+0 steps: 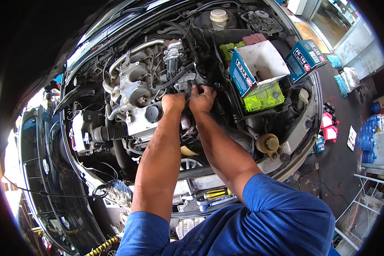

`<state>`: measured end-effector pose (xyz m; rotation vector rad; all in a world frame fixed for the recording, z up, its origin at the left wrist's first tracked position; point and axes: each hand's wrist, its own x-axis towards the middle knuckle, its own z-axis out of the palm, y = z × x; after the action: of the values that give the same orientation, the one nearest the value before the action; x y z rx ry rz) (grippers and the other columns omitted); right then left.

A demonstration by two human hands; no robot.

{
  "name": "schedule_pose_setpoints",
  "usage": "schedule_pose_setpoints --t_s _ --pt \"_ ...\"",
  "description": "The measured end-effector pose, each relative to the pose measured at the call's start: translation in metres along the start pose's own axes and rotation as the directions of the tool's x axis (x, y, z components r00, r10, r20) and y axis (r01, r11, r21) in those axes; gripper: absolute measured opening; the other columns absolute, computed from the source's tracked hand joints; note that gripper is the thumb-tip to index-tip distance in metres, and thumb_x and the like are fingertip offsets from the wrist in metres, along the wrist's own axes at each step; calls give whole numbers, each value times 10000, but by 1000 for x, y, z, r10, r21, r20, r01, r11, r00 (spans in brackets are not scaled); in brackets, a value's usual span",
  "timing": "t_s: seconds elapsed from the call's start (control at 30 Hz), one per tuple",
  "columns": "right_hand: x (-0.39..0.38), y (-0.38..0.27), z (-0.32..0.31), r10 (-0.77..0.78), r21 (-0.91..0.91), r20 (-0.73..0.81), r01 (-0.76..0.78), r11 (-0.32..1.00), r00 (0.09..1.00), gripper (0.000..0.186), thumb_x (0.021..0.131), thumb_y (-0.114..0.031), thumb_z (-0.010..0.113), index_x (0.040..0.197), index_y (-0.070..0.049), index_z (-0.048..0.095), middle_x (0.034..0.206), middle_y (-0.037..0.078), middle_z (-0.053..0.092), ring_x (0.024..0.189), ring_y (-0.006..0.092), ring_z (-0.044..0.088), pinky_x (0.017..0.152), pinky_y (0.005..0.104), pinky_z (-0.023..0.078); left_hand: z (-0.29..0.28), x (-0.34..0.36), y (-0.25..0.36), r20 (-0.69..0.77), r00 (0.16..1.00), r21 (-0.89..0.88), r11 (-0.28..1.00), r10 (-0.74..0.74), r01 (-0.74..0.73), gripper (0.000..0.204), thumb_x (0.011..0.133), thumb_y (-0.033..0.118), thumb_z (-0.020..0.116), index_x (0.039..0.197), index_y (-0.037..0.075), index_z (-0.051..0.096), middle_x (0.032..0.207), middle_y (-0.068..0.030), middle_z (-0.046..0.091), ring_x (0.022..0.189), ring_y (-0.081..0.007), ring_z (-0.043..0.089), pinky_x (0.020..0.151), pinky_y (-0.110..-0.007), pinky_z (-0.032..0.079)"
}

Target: Installing a throttle body onto a car engine.

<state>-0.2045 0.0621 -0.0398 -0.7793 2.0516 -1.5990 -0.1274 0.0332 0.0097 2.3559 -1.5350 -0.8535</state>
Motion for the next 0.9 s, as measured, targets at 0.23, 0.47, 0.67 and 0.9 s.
schedule_pose_setpoints --t_s 0.23,0.47,0.67,0.9 --pt "-3 -11 7 79 15 -42 -79 997 996 266 805 -284 680 937 -58 636 1148 217 480 1085 400 471 946 436 393 -17 9 0 203 972 99 985 119 -141 531 703 369 697 1011 -62 661 986 -204 675 895 -268 661 793 -350 491" --pt "-13 -14 7 58 122 -4 -57 991 998 287 826 -299 657 949 -40 645 1171 229 464 1093 408 465 954 442 389 -18 15 -17 117 972 59 976 203 -211 477 752 356 615 970 -66 663 949 -212 672 887 -265 657 785 -349 489" --pt "7 -1 3 76 -15 -17 -76 997 997 302 805 -294 676 980 -53 624 1177 229 467 1093 416 464 954 443 387 5 5 -2 69 997 -51 998 25 -21 455 759 351 603 962 -50 673 940 -210 671 887 -265 652 775 -344 488" --pt "-2 -13 1 130 68 -6 -129 989 992 297 827 -318 657 932 -41 645 1190 236 463 1104 415 461 962 453 381 -7 -1 -3 19 1000 -44 999 24 -23 463 785 381 587 975 -32 677 961 -206 669 916 -262 644 798 -343 475"
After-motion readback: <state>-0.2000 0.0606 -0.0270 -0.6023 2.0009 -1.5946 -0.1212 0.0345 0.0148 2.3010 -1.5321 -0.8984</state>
